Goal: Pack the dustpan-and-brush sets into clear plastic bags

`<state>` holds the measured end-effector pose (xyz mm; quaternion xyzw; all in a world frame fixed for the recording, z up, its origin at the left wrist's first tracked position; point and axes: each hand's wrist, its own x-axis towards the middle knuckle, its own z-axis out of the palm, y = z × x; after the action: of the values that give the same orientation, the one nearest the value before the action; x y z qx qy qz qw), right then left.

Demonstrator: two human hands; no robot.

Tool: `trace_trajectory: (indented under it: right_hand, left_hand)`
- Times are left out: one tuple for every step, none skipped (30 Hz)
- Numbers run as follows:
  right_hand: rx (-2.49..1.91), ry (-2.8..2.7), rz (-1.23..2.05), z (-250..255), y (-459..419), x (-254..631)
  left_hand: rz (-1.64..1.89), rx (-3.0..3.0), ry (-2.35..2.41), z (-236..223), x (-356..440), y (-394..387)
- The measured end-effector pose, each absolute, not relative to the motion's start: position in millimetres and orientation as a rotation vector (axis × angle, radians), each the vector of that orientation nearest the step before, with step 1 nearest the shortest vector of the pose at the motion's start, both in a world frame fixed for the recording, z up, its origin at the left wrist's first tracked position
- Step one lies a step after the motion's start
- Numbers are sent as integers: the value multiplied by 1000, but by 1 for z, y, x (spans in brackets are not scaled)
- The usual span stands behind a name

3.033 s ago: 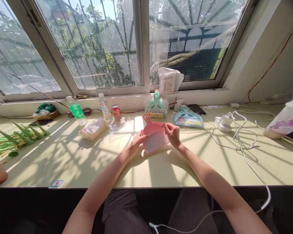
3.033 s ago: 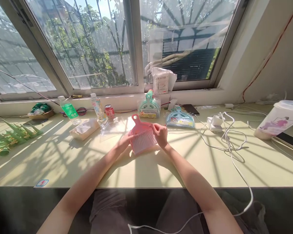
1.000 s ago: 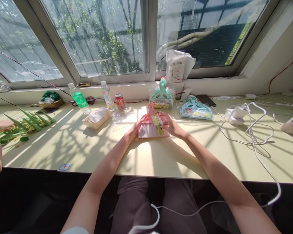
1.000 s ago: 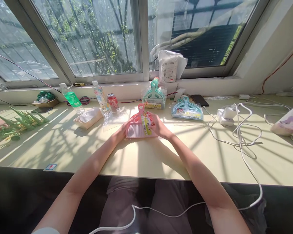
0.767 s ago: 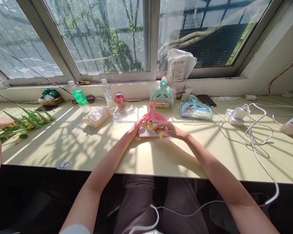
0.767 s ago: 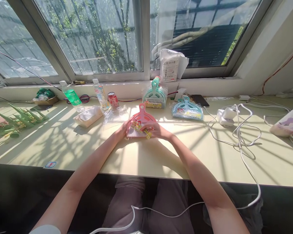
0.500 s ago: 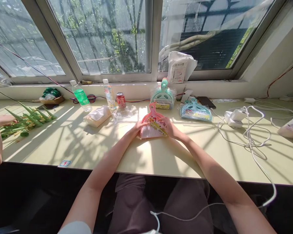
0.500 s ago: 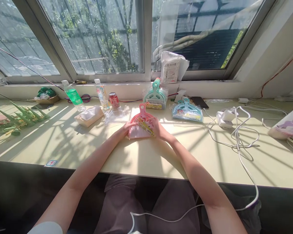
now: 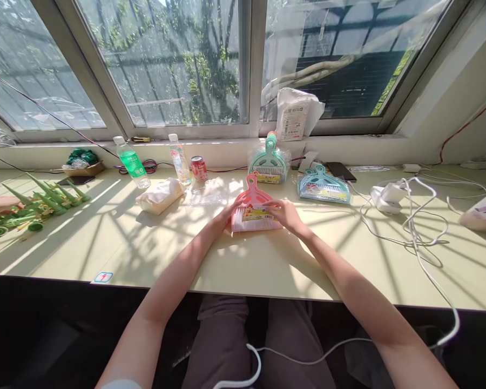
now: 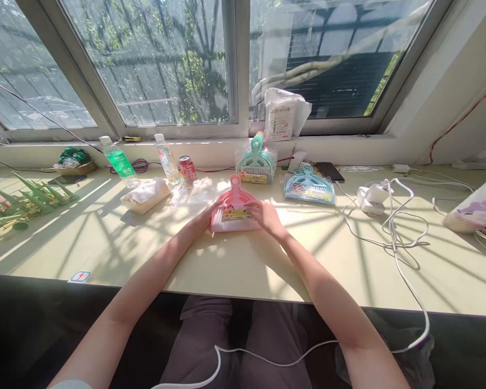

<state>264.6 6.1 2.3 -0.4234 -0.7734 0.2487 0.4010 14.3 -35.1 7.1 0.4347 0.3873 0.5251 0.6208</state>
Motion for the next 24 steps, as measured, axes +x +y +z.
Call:
trace_trajectory:
  right_hand:
    - [-1074, -1968, 621, 1, 5, 262]
    - [-1074, -1984, 620, -1, 3, 260]
    - [-1074, -2001, 622, -3, 2, 259]
    - [-1075, -2016, 622, -4, 1, 257]
    - [-1078, -2028, 613, -4, 0, 257]
    - [-1081, -2038, 595, -4, -1, 257]
    - [-1083, -2050, 569, -4, -2, 257]
    - [-1086, -2066, 541, -3, -3, 257]
    - [-1090, -2087, 515, -2, -4, 257]
    - [-1093, -2109, 490, -2, -5, 256]
    - [-1095, -2121, 465, -2, -7, 255]
    - [-1096, -2112, 436, -2, -8, 254]
    - [-1100, -2073, 403, -4, -9, 252]
    - [-1112, -2000, 367, -7, -10, 250]
    - [-1132, -1895, 331, -11, -10, 248]
    - [-1156, -1767, 305, -15, -9, 246]
    - [-1174, -1633, 298, -20, -7, 244]
    - [-1178, -1508, 323, -25, -5, 242]
    - [-1160, -1409, 394, -30, -3, 240]
    - [-1126, -1345, 517, -33, 0, 237]
    - [-1080, -1314, 689, -36, 1, 234]
    - [-1026, -1304, 893, -37, 2, 231]
    - [-964, -1302, 1098, -37, 1, 227]
    - [-905, -1298, 1275, -36, -1, 224]
  left_hand:
    - [1147, 1002, 898, 7, 14, -35]
    - [1102, 1013, 902, 7, 14, -35]
    - [1083, 1030, 903, 6, 14, -35]
    - [1078, 1052, 900, 5, 14, -33]
    - [1078, 1077, 896, 4, 14, -32]
    - [1084, 1102, 895, 4, 14, -31]
    - [1092, 1126, 898, 3, 13, -30]
    - [1102, 1149, 904, 3, 13, -30]
    - [1112, 1169, 912, 4, 12, -31]
    - [1120, 1188, 918, 5, 12, -32]
    - [1131, 1202, 920, 6, 11, -34]
    - [1146, 1214, 917, 9, 11, -35]
    - [1163, 1222, 914, 11, 11, -37]
    - [1191, 1227, 911, 14, 11, -38]
    - [1232, 1226, 909, 16, 12, -38]
    - [1281, 1215, 908, 19, 12, -38]
    - [1331, 1199, 904, 21, 12, -38]
    - [1378, 1182, 897, 24, 13, -38]
    - [1414, 1164, 890, 25, 13, -38]
    - [1434, 1151, 884, 26, 13, -39]
    - [1439, 1144, 881, 27, 14, -40]
    - [1436, 1145, 880, 26, 15, -41]
    - [1429, 1149, 879, 26, 17, -42]
    - [1422, 1147, 876, 24, 18, -43]
